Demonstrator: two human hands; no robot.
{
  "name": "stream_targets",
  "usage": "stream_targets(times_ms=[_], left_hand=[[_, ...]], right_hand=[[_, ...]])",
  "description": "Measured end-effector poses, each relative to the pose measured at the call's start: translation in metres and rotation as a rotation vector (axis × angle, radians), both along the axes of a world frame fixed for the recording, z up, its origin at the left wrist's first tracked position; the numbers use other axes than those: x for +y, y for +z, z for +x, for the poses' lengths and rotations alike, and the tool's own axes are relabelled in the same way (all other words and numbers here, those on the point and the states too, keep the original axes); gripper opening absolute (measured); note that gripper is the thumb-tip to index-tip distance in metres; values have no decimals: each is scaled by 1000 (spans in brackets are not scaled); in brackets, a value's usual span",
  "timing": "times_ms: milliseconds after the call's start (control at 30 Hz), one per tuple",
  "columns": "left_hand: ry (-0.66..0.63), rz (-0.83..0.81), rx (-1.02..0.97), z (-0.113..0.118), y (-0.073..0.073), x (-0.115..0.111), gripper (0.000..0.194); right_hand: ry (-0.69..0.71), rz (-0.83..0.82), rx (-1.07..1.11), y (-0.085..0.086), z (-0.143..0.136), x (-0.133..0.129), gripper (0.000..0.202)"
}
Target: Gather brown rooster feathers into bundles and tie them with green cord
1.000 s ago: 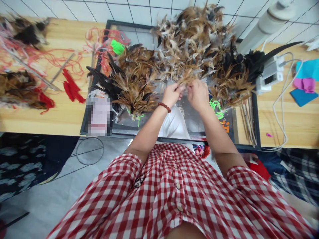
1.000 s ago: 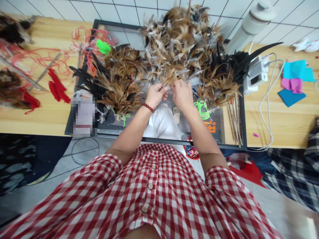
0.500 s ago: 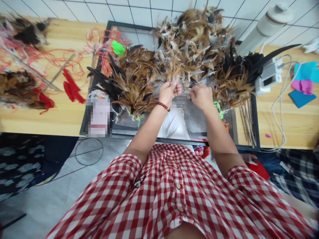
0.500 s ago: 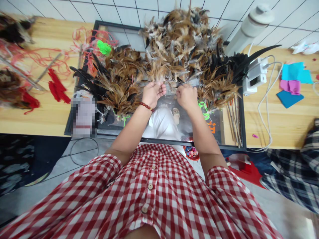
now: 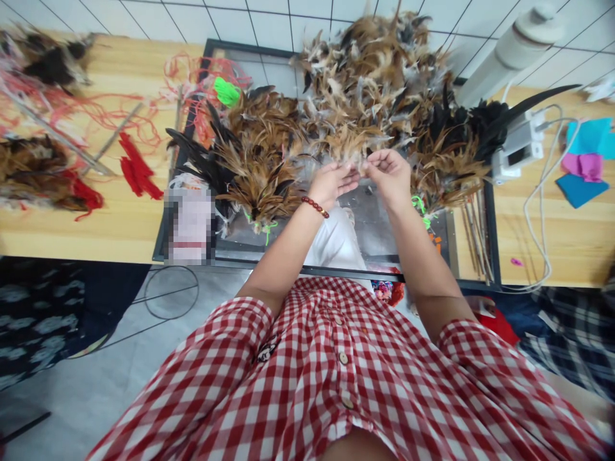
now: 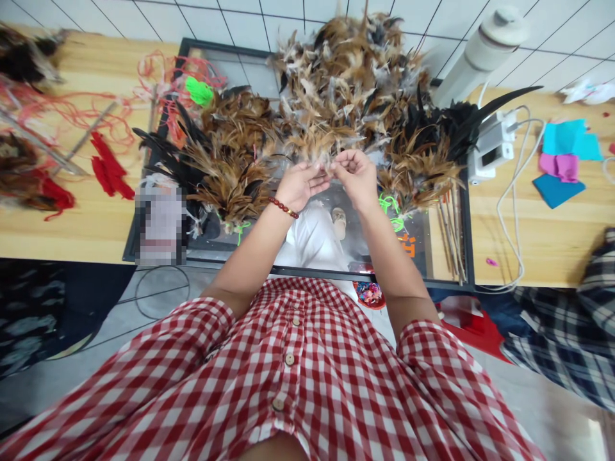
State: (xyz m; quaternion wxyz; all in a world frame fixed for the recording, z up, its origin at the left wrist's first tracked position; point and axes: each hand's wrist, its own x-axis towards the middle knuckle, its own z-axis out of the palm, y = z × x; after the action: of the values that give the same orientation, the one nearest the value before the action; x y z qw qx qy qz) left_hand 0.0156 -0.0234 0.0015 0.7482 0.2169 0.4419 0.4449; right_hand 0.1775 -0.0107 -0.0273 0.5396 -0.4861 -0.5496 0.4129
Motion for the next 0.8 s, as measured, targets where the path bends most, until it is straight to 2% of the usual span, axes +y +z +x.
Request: stream_targets(times_ms=[67,233,433,600,800], left_hand=[[2,4,-30,0,-2,1,7],[105,47,-24,1,-1,2,10],[183,50,18,-2,3,3,8],[83,63,-19,2,3,-1,8],[180,58,-24,2,0,2,7]], right_hand=[[0,-1,-3,-5,0,1,38],[-8,-2,-118,-14,1,2,31],[-100,-25,-329,-5,6,3,22],[-65,-12,-274,4,2,-2,31],[-94,-27,-231,1,1,0,23]])
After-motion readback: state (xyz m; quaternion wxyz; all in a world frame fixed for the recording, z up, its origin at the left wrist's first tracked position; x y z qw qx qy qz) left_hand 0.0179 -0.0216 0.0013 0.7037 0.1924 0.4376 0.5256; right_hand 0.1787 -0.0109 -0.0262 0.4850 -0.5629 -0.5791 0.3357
